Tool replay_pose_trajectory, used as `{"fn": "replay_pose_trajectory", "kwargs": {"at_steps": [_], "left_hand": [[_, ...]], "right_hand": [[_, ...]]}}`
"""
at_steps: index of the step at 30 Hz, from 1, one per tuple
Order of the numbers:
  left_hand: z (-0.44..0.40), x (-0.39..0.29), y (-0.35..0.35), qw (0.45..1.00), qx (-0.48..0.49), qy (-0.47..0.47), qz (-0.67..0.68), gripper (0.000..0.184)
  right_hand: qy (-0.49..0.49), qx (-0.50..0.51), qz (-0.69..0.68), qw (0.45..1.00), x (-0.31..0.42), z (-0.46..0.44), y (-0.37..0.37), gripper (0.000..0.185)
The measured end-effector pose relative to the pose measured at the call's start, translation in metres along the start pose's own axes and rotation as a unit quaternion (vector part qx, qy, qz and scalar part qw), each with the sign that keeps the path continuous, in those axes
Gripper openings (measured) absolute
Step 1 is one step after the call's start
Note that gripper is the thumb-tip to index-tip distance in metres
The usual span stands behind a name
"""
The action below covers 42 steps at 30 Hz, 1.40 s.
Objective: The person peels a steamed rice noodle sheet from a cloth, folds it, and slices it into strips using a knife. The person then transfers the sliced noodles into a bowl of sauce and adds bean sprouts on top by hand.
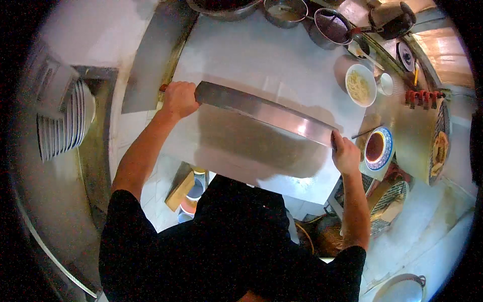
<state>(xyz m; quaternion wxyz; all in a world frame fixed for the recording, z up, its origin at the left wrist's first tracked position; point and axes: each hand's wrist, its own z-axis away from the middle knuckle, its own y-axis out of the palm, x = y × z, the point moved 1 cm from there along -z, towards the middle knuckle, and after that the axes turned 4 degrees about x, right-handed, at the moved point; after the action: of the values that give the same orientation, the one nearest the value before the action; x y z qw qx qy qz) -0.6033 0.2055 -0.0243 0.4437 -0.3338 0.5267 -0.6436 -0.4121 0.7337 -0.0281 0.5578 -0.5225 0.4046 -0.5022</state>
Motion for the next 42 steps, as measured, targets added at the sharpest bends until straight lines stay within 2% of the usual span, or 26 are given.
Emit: {"fn": "replay_pose_trajectory", "kwargs": {"at_steps": [2,11,14,24,26,27,30,32,35,36,38,40,42], "left_hand": [[-0.016,0.012,0.011,1.0,0.005,0.006,-0.009,0.022],[-0.056,0.045,0.047,0.998,0.048,0.004,-0.044,0.017],[-0.059,0.039,0.043,0.996,0.063,0.004,-0.059,0.019],[-0.065,0.041,0.042,0.99,0.126,-0.014,-0.062,0.031],[-0.065,0.039,0.039,0.989,0.129,-0.015,-0.066,0.032],[-0.065,0.038,0.036,0.99,0.127,-0.019,-0.064,0.032],[-0.067,0.039,0.034,0.989,0.131,-0.019,-0.059,0.032],[-0.072,0.042,0.035,0.989,0.138,-0.014,-0.055,0.032],[-0.086,0.047,0.033,0.984,0.157,-0.033,-0.074,0.029],[-0.085,0.047,0.032,0.981,0.171,-0.034,-0.083,0.027],[-0.088,0.045,0.022,0.973,0.203,-0.023,-0.104,0.025],[-0.129,0.054,0.003,0.972,0.187,-0.031,-0.139,0.025],[-0.092,0.041,0.011,0.966,0.223,-0.015,-0.134,0.025]], "right_hand": [[0.026,0.019,-0.002,0.999,0.001,-0.02,0.011,0.032],[0.031,0.027,-0.036,0.999,-0.006,-0.059,0.045,0.038],[0.013,0.005,-0.029,0.999,-0.004,-0.066,0.039,0.03],[0.007,0.02,-0.044,0.999,-0.007,-0.073,0.043,0.031],[0.025,0.075,-0.047,0.996,-0.012,-0.071,0.048,0.042],[0.025,0.076,-0.047,0.996,-0.011,-0.072,0.047,0.042],[0.037,0.111,-0.046,0.992,-0.01,-0.08,0.041,0.04],[0.052,0.141,-0.048,0.988,-0.009,-0.087,0.035,0.029],[0.061,0.182,-0.014,0.981,-0.019,-0.11,0.036,0.031],[0.111,0.2,-0.048,0.972,-0.021,-0.136,0.034,0.036],[0.04,0.162,-0.044,0.985,-0.034,-0.151,0.041,0.026],[0.058,0.124,-0.034,0.99,-0.016,-0.123,0.026,0.023],[0.056,0.148,-0.047,0.986,-0.008,-0.098,0.031,0.022]]}}
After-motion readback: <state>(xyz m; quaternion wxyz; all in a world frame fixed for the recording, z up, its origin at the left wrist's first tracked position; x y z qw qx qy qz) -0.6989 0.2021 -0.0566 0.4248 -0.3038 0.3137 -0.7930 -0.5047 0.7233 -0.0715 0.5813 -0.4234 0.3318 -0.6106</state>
